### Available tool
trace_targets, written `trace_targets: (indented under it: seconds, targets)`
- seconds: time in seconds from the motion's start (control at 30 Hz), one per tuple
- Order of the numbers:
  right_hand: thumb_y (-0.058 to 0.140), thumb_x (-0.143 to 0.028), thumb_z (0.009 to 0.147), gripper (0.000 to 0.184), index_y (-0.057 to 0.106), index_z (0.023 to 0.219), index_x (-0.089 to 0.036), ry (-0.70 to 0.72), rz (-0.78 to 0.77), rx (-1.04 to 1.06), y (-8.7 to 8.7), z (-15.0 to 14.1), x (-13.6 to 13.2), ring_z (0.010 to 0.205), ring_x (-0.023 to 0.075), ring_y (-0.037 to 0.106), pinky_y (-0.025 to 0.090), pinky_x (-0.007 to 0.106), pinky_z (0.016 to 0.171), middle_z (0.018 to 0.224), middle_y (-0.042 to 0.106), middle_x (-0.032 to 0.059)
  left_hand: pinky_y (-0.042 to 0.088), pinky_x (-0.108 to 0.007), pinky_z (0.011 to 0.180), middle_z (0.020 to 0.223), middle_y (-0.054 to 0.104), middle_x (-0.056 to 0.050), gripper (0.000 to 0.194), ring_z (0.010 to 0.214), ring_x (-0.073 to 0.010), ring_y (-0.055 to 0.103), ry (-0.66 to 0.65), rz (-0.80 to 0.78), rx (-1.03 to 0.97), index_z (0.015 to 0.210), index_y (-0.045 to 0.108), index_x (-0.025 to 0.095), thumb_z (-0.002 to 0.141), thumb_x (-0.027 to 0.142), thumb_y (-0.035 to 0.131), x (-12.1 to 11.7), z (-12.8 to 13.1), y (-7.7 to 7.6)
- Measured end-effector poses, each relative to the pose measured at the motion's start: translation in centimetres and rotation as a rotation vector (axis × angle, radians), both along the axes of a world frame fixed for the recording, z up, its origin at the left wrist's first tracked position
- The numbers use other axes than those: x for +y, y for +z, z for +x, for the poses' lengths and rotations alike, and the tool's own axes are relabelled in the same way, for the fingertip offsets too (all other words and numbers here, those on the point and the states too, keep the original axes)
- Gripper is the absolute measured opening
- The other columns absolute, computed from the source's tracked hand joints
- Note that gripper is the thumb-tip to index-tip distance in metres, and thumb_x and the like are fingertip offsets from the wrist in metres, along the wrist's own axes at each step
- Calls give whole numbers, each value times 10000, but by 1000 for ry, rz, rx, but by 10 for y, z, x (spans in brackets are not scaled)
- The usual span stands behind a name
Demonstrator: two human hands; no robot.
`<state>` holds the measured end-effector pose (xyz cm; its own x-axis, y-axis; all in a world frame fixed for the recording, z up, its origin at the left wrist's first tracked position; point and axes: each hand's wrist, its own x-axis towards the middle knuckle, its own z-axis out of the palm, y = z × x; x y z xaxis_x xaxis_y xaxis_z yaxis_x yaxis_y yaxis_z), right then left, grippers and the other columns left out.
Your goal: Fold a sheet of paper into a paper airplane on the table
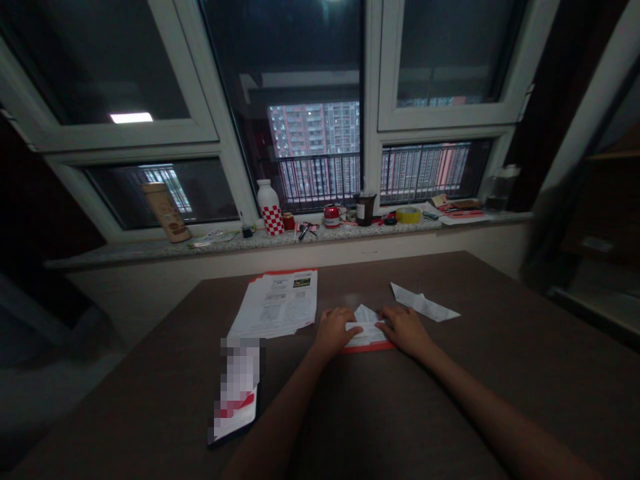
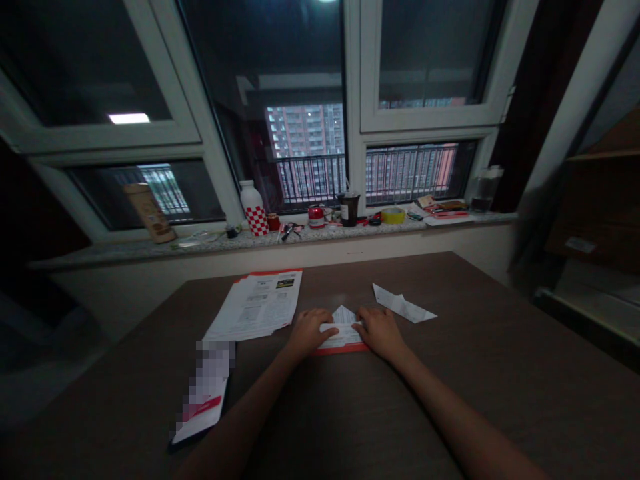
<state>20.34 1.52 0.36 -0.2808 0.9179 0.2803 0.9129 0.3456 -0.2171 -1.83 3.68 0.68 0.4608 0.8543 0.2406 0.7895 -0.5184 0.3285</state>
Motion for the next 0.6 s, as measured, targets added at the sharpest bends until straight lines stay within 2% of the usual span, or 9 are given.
trace_targets:
  seconds: [0.37, 0.6]
  targets:
    - [481, -401, 935, 227, 592, 1036, -231, -3, 86, -84, -4, 0, -1, 1015, 270, 554, 347, 407, 878, 1034, 627, 83, 270, -507, 1057, 1142, 642, 6, 234, 1133, -241, 505, -9, 38, 41, 1107, 650, 362, 885, 407, 593, -5, 0, 2]
    - [486, -398, 941, 226, 627, 995, -231, 28, 166, -51, -7, 1, -2, 1018, 251, 528, 350, 421, 920, 1028, 596, 73, 85, -618, 1123, 1313, 589, 41, 217, 1260, -213, 450, -53, -19, 15, 1100, 653, 381, 945, 367, 501, -5, -1, -4]
